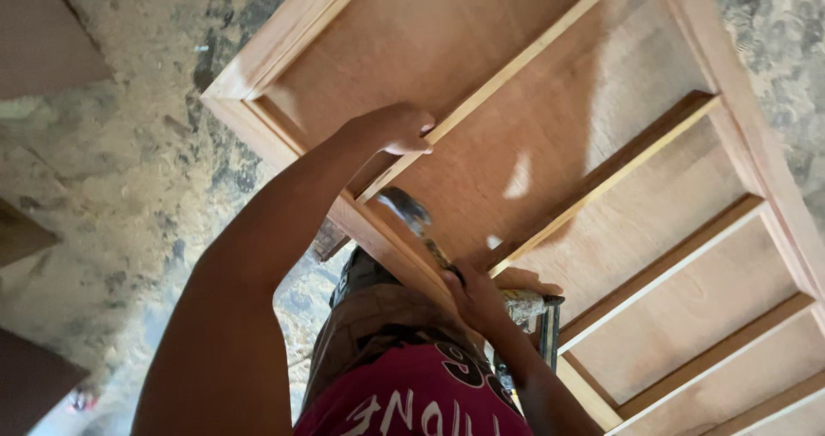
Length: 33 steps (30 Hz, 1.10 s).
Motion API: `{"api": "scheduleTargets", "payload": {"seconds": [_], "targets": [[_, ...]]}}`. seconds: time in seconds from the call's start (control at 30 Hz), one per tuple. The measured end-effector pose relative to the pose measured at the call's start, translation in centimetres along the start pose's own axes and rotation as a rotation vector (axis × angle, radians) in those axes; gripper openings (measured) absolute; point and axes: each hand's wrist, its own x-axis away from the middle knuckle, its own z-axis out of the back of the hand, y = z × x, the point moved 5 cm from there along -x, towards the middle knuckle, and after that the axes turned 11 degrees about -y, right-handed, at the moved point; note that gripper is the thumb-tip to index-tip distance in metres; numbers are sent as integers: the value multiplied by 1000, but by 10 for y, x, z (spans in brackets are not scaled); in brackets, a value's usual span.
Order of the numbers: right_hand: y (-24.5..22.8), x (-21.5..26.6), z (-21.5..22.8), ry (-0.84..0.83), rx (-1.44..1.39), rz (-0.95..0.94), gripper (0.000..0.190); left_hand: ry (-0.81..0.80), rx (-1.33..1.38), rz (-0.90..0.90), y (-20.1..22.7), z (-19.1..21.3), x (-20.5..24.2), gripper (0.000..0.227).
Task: The person assembles a large wooden frame by positioning wooden slats and securing them using a nail gun and a hammer.
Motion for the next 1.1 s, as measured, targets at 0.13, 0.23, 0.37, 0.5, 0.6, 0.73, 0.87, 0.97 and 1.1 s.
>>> {"api": "scheduleTargets", "payload": {"seconds": [0.13, 0.23, 0.37, 0.5, 0.6, 0.73, 0.87, 0.97, 1.1], "targets": [[36, 45, 28, 135, -182, -256, 34, 63, -19, -36, 2, -5, 4, 48], [68, 79, 43, 454, -129, -413, 33, 173, 77, 7, 4, -5, 15, 55], [143, 116, 69, 775, -37, -730, 32, 232, 108, 193, 15, -20, 36, 57], [212, 140, 92, 941, 30, -732, 33, 528, 150, 162, 28, -49, 56, 57], [248, 143, 93, 1017, 90, -693, 30, 774, 18, 81, 30, -80, 78, 59], [266, 151, 73, 1084, 120, -545, 35, 922, -77, 50, 36, -139, 117, 63], [222, 167, 37, 1080, 190, -275, 30, 931, -87, 118, 47, -190, 159, 74], [183, 171, -14, 800, 36, -419, 49, 907, -37, 172, 46, -220, 175, 76], [159, 172, -54, 482, -110, -584, 111, 909, 0, 203, 41, -248, 188, 77]]}}
